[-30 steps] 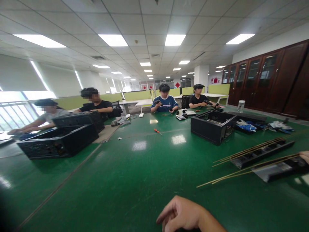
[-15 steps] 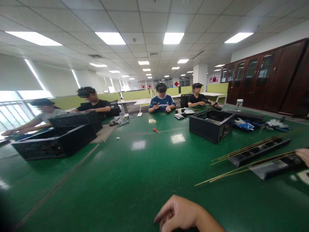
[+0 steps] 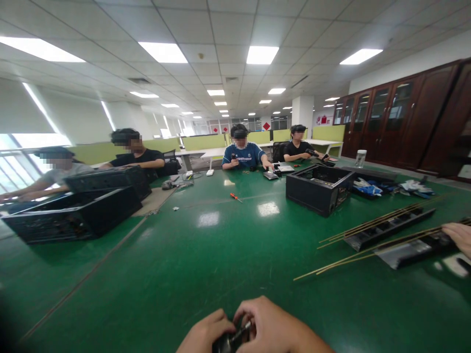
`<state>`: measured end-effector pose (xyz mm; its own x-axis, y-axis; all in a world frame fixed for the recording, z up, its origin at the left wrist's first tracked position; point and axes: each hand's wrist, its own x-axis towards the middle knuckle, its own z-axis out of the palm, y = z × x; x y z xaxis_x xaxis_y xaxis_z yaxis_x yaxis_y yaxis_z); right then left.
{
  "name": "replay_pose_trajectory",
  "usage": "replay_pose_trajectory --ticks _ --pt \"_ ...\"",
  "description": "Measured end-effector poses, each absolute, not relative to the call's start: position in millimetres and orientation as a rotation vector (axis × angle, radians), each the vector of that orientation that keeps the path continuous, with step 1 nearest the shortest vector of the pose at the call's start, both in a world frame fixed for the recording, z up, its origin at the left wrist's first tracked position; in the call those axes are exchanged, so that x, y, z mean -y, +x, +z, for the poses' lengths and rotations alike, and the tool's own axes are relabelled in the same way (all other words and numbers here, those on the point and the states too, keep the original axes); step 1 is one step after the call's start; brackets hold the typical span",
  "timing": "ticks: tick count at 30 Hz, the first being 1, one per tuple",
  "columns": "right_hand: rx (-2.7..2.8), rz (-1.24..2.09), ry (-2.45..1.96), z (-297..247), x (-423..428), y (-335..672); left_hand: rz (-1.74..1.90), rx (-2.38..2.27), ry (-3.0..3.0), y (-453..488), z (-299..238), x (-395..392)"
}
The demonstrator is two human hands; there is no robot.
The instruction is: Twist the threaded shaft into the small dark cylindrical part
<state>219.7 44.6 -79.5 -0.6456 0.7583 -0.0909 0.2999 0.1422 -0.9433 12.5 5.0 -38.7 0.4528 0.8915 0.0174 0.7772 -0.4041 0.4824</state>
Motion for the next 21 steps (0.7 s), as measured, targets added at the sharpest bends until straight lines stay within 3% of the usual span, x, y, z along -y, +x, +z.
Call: replay_pose_trajectory --ticks 9,21 --pt "2.077 1.315 -1.044 -69.2 -40.5 216.8 0.863 -1.356 2.299 -6.0 -71.8 -10.4" --pt "2.183 1.169 -1.016 -66.5 -38.9 216.4 0.826 -1.222 2.22 -6.1 -58.0 -4.8"
